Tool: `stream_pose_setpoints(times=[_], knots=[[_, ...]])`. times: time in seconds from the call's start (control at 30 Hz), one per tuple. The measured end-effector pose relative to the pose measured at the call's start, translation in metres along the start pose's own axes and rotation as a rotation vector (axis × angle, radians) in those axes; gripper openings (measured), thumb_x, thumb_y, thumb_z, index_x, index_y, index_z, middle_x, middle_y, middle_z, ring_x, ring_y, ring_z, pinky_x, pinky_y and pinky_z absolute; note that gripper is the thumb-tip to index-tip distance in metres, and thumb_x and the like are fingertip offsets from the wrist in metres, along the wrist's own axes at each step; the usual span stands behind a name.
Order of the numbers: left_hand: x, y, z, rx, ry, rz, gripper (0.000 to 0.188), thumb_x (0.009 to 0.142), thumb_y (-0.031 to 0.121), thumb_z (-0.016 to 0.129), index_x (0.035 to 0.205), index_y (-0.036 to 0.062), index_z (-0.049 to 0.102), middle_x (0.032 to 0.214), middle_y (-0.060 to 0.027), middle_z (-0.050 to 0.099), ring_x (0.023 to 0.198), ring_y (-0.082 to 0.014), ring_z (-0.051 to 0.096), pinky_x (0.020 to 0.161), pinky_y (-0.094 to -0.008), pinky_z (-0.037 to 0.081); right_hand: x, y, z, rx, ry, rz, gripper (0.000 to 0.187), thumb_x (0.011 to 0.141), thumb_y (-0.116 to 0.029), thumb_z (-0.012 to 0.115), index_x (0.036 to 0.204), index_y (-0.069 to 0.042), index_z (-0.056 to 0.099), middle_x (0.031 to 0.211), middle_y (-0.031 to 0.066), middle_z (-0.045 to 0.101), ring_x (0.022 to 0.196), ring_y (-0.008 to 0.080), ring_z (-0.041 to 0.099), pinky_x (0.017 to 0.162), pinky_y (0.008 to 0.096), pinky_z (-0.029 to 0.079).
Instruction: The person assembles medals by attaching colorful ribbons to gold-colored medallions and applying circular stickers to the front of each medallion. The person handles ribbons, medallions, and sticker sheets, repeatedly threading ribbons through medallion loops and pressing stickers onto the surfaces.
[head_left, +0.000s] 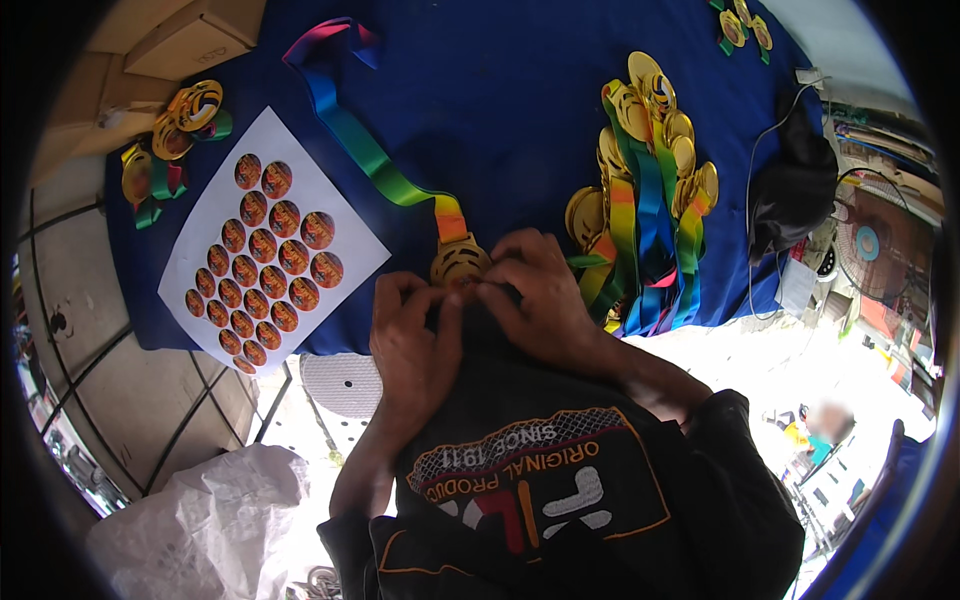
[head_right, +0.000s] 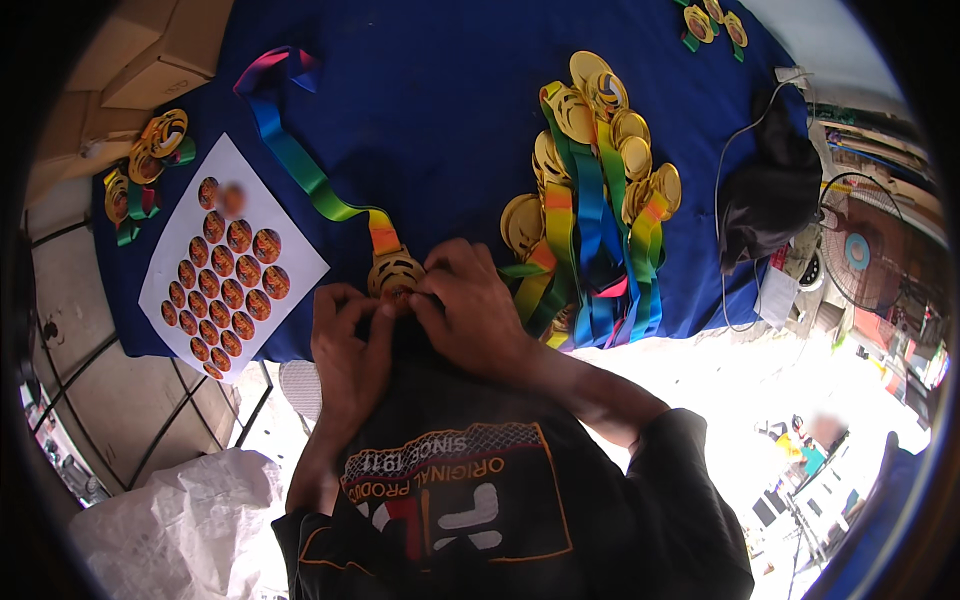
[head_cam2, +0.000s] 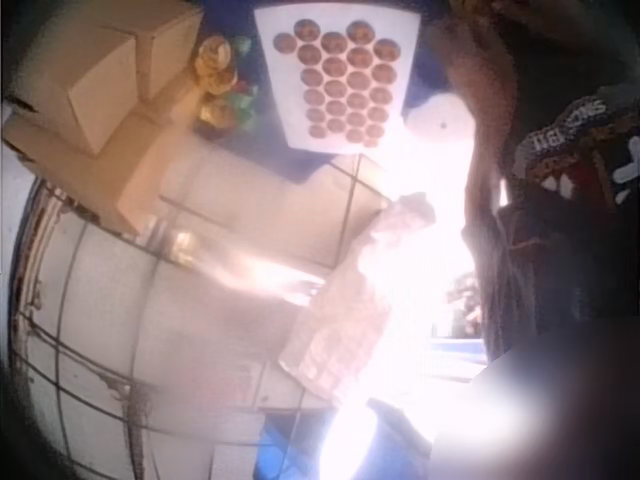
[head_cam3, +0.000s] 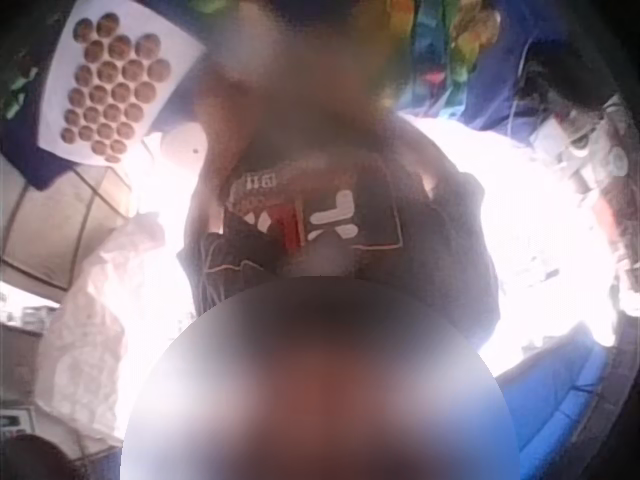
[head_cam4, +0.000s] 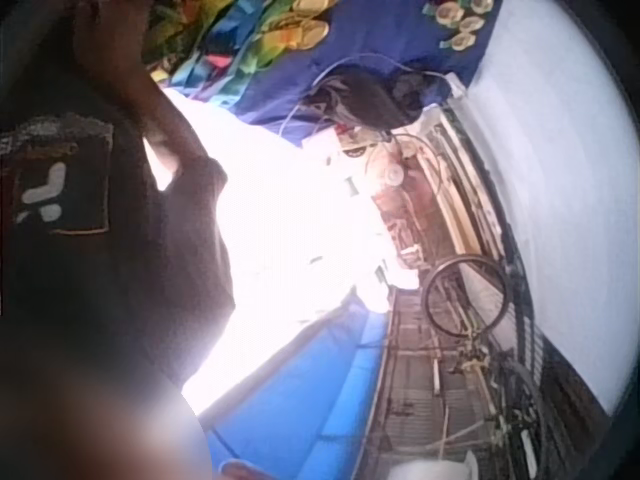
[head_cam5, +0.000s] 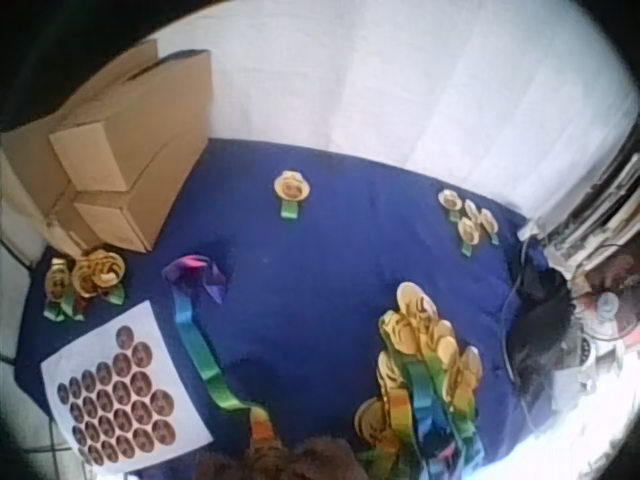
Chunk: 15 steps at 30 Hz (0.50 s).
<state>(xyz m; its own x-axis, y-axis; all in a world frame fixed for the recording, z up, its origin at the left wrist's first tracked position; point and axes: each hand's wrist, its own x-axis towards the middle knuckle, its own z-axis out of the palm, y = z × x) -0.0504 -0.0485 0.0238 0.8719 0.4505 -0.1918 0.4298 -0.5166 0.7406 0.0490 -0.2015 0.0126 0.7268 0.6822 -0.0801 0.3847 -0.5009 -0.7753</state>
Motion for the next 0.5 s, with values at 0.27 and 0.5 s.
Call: stream_pose_setpoints(times=[0.27,0.5], knots=[[0.0054,0.0008,0.0029,0.091,-0.017,0.0,0.015,0.088,0.011,0.074,0.083,-0.003,0.069,0.097,-0.0152,0.058,0.084,-0.0319,0.064,0.072,-0.0426,0.049,0.0037,-0.0042,0.001,-0.091,-0.031,0.054,0.015,0.089,-0.015,0.071,0.085,0.0,0.069,0.108,0.0115,0.056,0.101,0.0328,0.056,0.081,0.0446,0.052],[0.008,-0.0009,0.0034,0.096,-0.026,-0.004,0.018,0.087,0.014,0.075,0.081,-0.0018,0.069,0.094,-0.0136,0.059,0.082,-0.0307,0.063,0.07,-0.0429,0.048,0.007,-0.0062,0.0032,-0.163,-0.03,0.063,0.018,0.088,-0.017,0.071,0.084,0.0,0.069,0.104,0.0108,0.054,0.098,0.0312,0.056,0.076,0.0445,0.054]])
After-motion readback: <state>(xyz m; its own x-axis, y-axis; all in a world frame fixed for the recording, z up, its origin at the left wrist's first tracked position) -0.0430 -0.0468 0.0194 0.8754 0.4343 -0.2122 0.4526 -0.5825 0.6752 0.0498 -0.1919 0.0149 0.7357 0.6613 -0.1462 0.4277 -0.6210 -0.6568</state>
